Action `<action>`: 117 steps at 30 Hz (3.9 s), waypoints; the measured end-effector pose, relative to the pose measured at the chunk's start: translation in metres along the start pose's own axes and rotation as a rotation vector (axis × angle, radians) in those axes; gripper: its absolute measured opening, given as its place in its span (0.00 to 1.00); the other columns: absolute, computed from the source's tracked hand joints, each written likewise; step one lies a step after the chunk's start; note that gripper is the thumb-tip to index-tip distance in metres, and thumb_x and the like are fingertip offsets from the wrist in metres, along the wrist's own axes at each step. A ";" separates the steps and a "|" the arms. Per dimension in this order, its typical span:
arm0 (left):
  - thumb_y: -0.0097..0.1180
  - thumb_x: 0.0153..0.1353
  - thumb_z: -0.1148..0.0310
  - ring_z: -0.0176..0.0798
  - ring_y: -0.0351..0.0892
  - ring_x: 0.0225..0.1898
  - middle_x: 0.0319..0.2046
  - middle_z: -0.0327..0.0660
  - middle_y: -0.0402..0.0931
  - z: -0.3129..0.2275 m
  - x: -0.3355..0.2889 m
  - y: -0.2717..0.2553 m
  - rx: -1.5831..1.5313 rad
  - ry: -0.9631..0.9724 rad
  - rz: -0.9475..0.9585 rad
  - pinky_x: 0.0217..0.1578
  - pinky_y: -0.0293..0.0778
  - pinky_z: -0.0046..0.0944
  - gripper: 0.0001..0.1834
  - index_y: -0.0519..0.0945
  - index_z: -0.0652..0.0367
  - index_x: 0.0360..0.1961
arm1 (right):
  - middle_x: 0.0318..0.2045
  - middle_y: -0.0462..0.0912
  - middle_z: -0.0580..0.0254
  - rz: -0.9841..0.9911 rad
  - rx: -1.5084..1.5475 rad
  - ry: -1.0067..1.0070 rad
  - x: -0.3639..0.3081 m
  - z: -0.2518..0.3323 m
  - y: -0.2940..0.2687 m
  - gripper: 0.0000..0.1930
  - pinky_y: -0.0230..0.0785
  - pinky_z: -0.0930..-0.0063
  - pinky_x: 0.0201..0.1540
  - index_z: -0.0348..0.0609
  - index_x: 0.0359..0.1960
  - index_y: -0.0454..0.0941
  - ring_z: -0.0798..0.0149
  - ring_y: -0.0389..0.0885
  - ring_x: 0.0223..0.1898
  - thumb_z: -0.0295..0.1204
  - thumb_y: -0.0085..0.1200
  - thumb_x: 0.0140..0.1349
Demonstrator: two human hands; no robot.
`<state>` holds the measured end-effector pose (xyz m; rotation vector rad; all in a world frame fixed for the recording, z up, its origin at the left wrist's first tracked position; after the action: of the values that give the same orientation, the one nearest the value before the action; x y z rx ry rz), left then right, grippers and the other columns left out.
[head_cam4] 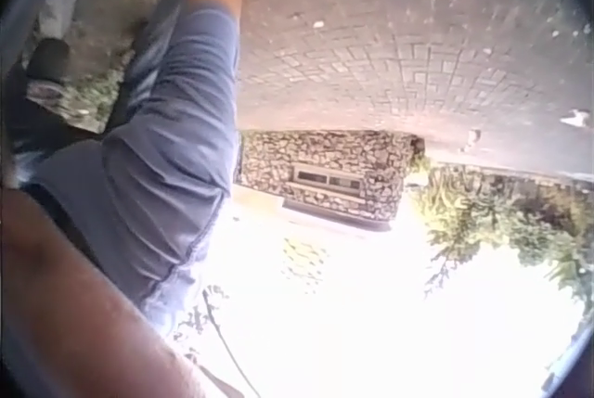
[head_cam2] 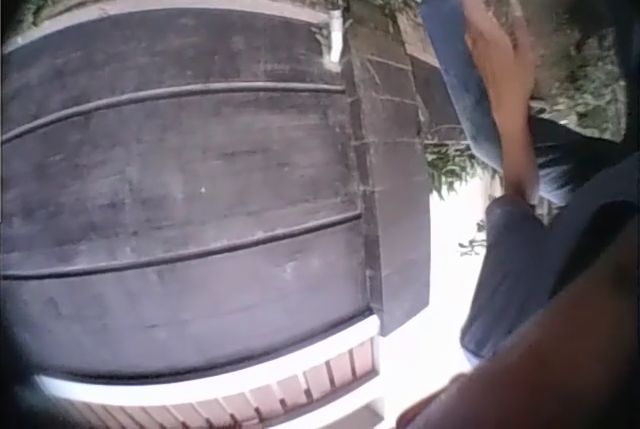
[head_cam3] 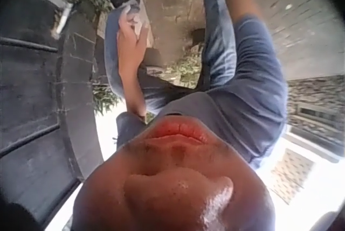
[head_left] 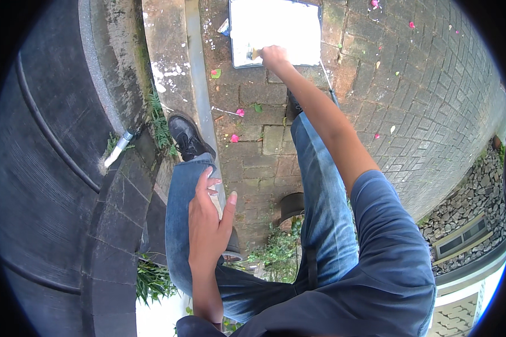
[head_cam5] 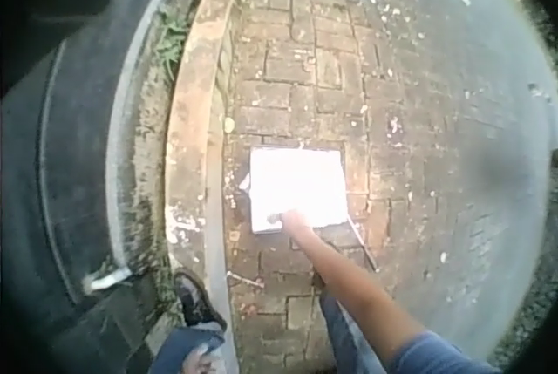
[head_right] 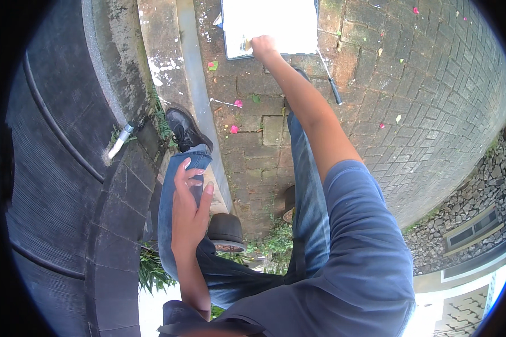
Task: Painting the exterior wall of a building using a paintbrush and white paint.
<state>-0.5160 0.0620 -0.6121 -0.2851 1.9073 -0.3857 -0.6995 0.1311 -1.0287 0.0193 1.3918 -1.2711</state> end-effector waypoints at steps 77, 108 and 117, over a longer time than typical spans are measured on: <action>0.49 0.62 0.59 0.54 0.72 0.44 0.45 0.53 0.72 -0.019 -0.002 0.006 -0.164 0.021 -0.094 0.47 0.65 0.46 0.31 0.55 0.61 0.61 | 0.21 0.62 0.76 0.859 2.048 0.066 -0.146 -0.066 -0.088 0.20 0.45 0.87 0.12 0.50 0.53 0.66 0.82 0.53 0.14 0.45 0.44 0.65; 0.44 0.61 0.66 0.32 0.68 0.25 0.29 0.40 0.69 0.421 -0.792 -0.224 -1.493 0.656 -2.820 0.27 0.64 0.32 0.11 0.63 0.57 0.43 | 0.32 0.72 0.66 0.827 0.911 -1.473 -0.872 0.799 -0.237 0.17 0.53 0.86 0.19 0.32 0.53 0.69 0.78 0.63 0.20 0.28 0.46 0.65; 0.46 0.61 0.66 0.35 0.74 0.37 0.38 0.45 0.73 0.528 -0.736 -0.315 -1.568 0.299 -1.981 0.29 0.73 0.33 0.16 0.66 0.62 0.48 | 0.34 0.73 0.67 0.737 1.061 -1.222 -0.931 0.915 -0.241 0.20 0.50 0.88 0.18 0.39 0.59 0.64 0.80 0.60 0.19 0.31 0.43 0.67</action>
<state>0.2439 -0.0188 -0.0334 -3.2173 1.0429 0.0047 0.0649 0.0162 0.0502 0.3751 -0.4041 -0.9140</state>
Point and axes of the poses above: each hand's wrist, its own x-axis towards the middle knuckle, its own y-axis out of the palm, z = x × y, the point moved 2 cm from there along x, towards the middle knuckle
